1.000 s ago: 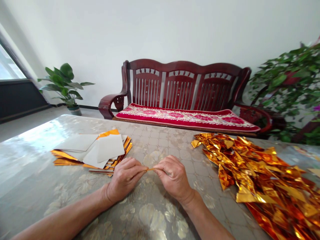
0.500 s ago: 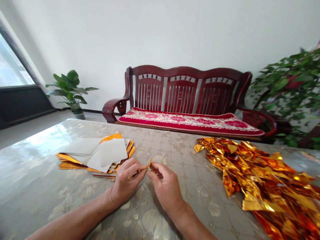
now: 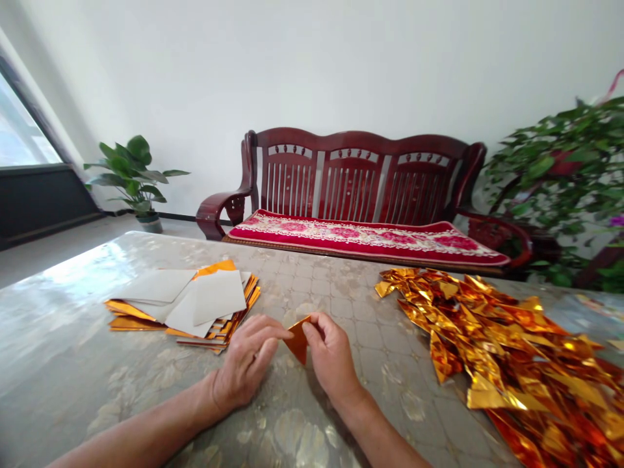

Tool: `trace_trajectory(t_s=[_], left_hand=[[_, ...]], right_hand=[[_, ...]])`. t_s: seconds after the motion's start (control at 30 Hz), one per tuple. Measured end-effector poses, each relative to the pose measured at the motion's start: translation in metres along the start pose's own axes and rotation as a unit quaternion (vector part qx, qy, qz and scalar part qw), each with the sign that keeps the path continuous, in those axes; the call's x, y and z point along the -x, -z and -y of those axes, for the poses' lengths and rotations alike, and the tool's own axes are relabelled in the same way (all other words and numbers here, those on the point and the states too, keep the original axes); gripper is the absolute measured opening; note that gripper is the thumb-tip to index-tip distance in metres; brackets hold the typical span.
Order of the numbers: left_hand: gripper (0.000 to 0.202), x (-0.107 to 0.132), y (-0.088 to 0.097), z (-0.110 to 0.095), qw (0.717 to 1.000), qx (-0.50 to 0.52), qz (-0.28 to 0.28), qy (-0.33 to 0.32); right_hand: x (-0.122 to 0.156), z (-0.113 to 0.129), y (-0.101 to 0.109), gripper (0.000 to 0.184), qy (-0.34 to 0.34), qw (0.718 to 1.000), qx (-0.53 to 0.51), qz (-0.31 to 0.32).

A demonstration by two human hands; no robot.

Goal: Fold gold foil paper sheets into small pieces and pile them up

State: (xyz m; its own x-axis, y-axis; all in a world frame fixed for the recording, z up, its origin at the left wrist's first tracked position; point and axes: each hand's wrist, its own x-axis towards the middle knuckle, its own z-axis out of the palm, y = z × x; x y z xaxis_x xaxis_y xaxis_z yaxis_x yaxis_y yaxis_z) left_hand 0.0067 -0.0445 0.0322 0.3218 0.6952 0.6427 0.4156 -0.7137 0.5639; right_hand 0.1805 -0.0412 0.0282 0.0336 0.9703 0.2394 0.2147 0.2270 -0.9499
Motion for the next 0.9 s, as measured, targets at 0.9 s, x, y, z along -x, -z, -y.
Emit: trace_trajectory(t_s=[0.9], left_hand=[[0.030,-0.010,-0.016,0.019,0.904,0.265,-0.034,0.334]], right_hand=[[0.000,-0.007,-0.004,0.035,0.037,0.992,0.094,0.072]])
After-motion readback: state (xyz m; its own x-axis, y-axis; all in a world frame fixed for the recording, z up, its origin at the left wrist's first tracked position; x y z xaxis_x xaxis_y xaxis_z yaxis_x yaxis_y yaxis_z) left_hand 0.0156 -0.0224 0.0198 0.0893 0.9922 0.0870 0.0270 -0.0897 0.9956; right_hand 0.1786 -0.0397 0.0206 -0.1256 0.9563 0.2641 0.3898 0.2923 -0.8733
